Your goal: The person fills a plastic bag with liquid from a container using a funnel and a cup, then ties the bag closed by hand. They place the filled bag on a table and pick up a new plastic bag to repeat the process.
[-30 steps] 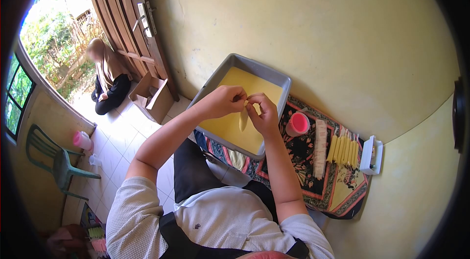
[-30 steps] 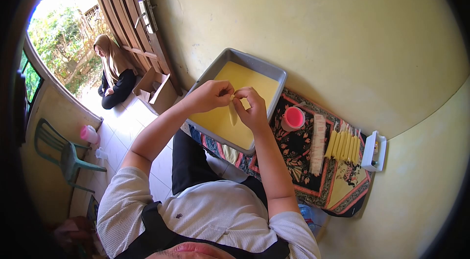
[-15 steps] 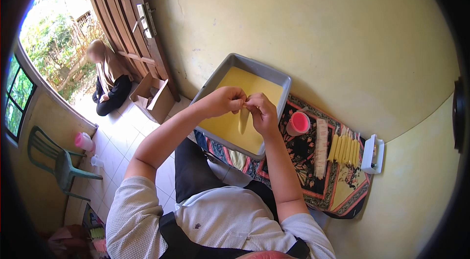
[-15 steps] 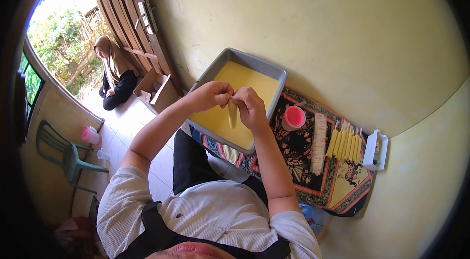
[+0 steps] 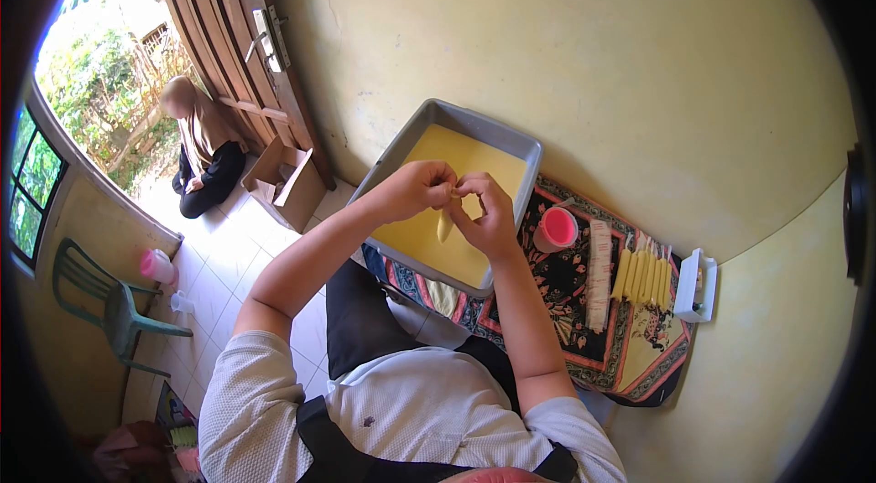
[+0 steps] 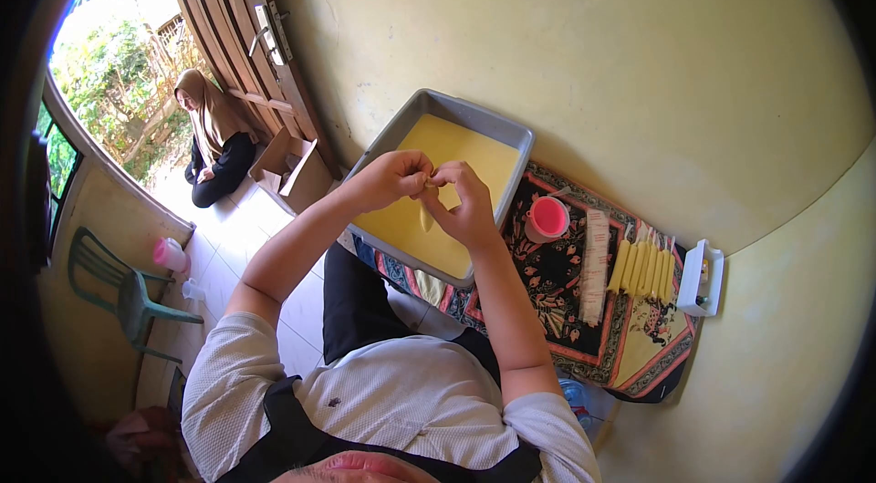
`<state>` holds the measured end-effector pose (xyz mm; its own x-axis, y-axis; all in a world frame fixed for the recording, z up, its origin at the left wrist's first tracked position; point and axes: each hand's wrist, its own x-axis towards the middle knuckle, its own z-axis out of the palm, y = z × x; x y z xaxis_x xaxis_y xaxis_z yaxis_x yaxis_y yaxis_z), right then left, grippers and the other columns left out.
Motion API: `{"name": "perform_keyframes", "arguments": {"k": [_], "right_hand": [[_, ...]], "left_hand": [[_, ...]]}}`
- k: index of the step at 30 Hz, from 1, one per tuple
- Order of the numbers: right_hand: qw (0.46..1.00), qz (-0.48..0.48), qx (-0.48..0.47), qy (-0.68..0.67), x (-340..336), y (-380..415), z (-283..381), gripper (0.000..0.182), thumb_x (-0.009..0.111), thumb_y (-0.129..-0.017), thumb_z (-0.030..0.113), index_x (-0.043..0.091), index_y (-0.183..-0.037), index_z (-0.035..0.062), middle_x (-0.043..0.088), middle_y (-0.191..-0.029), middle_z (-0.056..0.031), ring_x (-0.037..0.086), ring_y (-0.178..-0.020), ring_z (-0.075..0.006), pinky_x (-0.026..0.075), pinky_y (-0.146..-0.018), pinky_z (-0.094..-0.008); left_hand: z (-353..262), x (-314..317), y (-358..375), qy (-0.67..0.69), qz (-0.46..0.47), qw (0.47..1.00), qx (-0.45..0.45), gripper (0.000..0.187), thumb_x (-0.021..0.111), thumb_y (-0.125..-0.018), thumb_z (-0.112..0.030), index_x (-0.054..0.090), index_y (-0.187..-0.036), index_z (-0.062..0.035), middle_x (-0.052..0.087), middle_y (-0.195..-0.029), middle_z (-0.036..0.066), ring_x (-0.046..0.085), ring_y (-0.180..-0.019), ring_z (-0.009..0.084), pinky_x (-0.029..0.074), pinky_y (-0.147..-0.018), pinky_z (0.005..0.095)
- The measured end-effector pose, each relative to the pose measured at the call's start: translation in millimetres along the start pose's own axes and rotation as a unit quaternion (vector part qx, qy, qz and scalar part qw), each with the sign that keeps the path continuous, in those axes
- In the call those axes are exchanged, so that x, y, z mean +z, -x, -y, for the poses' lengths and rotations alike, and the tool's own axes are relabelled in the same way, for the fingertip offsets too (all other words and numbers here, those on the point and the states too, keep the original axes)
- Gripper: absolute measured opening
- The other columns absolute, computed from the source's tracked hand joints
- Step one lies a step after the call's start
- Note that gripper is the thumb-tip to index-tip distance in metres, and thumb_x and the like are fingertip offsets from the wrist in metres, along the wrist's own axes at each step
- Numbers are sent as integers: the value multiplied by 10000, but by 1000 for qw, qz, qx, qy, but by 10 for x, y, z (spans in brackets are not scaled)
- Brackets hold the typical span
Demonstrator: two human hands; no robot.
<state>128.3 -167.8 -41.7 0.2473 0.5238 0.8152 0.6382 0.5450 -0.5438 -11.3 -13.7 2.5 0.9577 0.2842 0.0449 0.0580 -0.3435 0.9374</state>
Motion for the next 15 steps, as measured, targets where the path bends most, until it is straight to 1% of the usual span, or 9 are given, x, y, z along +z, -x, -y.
{"name": "perform_keyframes", "arguments": {"k": [2, 5, 8, 11, 15], "right_hand": [[1000, -11, 5, 9, 17, 46, -94, 259, 840, -886, -41, 655, -1042, 51, 727, -1006, -129, 744, -910, -295, 597, -807, -371], [999, -32, 14, 12, 19, 82, -156, 248, 847, -885, -36, 657, -1023, 45, 739, -982, -123, 756, -888, -287, 602, -803, -372], [998, -40, 23, 31, -4, 67, -123, 212, 847, -893, -29, 674, -997, 36, 755, -974, -124, 764, -883, -282, 603, -802, -367], [997, -34, 60, 46, -23, 54, -67, 178, 846, -904, -19, 693, -982, 32, 768, -973, -124, 768, -887, -280, 603, -805, -368], [997, -12, 47, 61, -25, 20, -11, 170, 851, -904, -7, 712, -994, 30, 775, -982, -116, 769, -897, -283, 606, -817, -367]], "left_hand": [[-37, 14, -3, 1, -1, 1000, -5, 147, 626, -1031, -117, 675, -1082, 12, 646, -901, 14, 618, -845, 100, 529, -771, 291], [-14, 37, -30, -35, -19, 999, 17, 158, 652, -1040, -138, 679, -1074, 14, 654, -876, 20, 616, -825, 99, 528, -747, 295], [-184, 50, 29, -113, -55, 991, 39, 181, 679, -1039, -157, 688, -1073, 20, 679, -845, 61, 635, -790, 125, 532, -720, 316], [-313, 27, 86, -186, -80, 976, 84, 210, 695, -1032, -181, 699, -1062, 27, 695, -821, 108, 656, -744, 178, 537, -701, 341], [-433, -66, 134, -247, -54, 960, 119, 222, 713, -1003, -191, 733, -1019, 29, 721, -836, 159, 705, -756, 286, 561, -716, 386]]}}
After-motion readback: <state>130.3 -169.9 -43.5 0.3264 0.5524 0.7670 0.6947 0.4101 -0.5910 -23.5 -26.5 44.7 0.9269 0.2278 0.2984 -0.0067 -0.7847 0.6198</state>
